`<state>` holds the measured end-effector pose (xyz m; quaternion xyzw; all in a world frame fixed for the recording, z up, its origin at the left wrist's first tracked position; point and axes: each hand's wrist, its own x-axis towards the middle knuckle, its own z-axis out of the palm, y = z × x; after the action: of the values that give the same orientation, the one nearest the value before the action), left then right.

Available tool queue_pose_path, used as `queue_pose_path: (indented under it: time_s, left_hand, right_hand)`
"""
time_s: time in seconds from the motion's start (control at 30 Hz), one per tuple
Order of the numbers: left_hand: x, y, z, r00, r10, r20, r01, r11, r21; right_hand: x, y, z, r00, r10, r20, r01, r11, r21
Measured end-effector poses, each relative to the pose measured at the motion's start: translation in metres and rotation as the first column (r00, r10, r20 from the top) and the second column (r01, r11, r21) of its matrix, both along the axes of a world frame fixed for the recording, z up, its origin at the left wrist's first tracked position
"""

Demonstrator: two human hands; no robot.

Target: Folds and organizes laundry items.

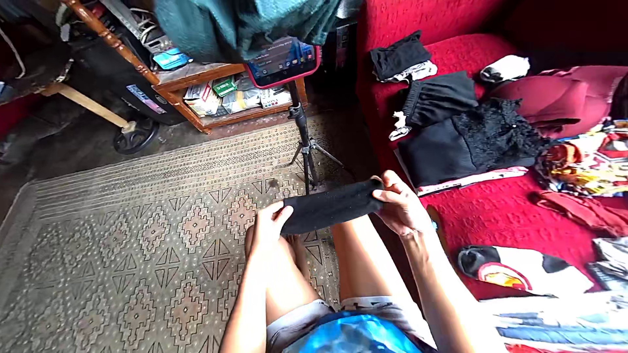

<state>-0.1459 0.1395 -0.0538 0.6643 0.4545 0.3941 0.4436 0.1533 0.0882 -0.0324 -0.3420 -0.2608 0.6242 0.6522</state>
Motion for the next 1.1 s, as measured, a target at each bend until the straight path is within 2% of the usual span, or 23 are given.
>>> queue_pose_path:
  time_s: [0.07,0.1,0.17,0.23,0.3,0.4,0.5,0.57,0.63,0.67,0.73,0.77,0.83,0.9,0.97,1.1]
  left_hand:
    - [0.023,-0.014,-0.025,1.000,0.021,-0.012,-0.021,1.000,-0.003]
    - [0.033,-0.025,-0.036,1.000,0.027,0.008,-0.027,0.999,-0.020]
    - [0.048,-0.048,-0.043,0.997,0.062,0.038,-0.060,0.997,-0.050]
    - [0.055,-0.058,-0.038,0.996,0.089,0.026,-0.088,0.996,-0.033]
    - [0.057,-0.053,-0.042,0.997,0.044,-0.069,-0.046,0.999,-0.028]
    - [0.075,-0.033,-0.072,0.971,-0.044,-0.235,0.021,0.995,-0.098]
    - [0.098,-0.024,-0.099,0.968,-0.089,-0.234,0.063,0.991,-0.114]
    - [0.101,-0.025,-0.105,0.983,-0.065,-0.172,0.052,0.996,-0.075]
    - [0.095,-0.027,-0.107,0.989,-0.044,-0.139,0.034,0.997,-0.075]
    - [0.092,-0.027,-0.111,0.990,-0.035,-0.135,0.024,0.996,-0.085]
    - [0.084,-0.027,-0.120,0.995,-0.047,-0.092,0.029,0.983,-0.184]
    - [0.079,-0.027,-0.123,0.997,-0.063,-0.040,0.050,0.960,-0.274]
    - [0.071,-0.029,-0.126,0.994,-0.045,0.102,0.088,0.878,-0.470]
    - [0.065,-0.029,-0.129,0.981,-0.015,0.193,0.124,0.817,-0.563]
    - [0.063,-0.029,-0.131,0.976,-0.017,0.215,0.140,0.811,-0.569]
    - [0.064,-0.030,-0.139,0.986,-0.055,0.154,0.124,0.866,-0.484]
  right_hand:
    - [0.013,-0.010,-0.023,0.954,-0.044,0.295,0.079,0.991,-0.108]
    - [0.019,-0.018,-0.036,0.876,-0.043,0.480,0.124,0.983,-0.137]
    - [0.027,-0.038,-0.051,0.601,0.019,0.799,0.153,0.978,-0.139]
    - [0.025,-0.054,-0.046,0.347,0.078,0.935,0.160,0.977,-0.141]
    - [0.019,-0.063,-0.043,0.226,0.145,0.963,0.215,0.957,-0.195]
    - [0.018,-0.063,-0.080,0.171,0.306,0.937,0.267,0.901,-0.343]
    - [0.030,-0.063,-0.106,0.197,0.363,0.911,0.253,0.879,-0.405]
    - [0.053,-0.070,-0.088,0.205,0.361,0.910,0.273,0.872,-0.407]
    - [0.085,-0.085,-0.062,0.120,0.356,0.927,0.407,0.834,-0.373]
    - [0.105,-0.096,-0.051,0.047,0.353,0.935,0.499,0.802,-0.328]
    - [0.153,-0.123,-0.035,-0.060,0.372,0.926,0.631,0.733,-0.253]
    - [0.177,-0.139,-0.033,-0.077,0.388,0.918,0.682,0.692,-0.236]
    - [0.221,-0.168,-0.044,0.003,0.490,0.871,0.728,0.596,-0.338]
    - [0.242,-0.186,-0.053,0.106,0.610,0.785,0.679,0.533,-0.505]
    - [0.244,-0.197,-0.066,0.142,0.642,0.753,0.655,0.509,-0.558]
    - [0.242,-0.202,-0.082,0.105,0.617,0.780,0.720,0.494,-0.488]
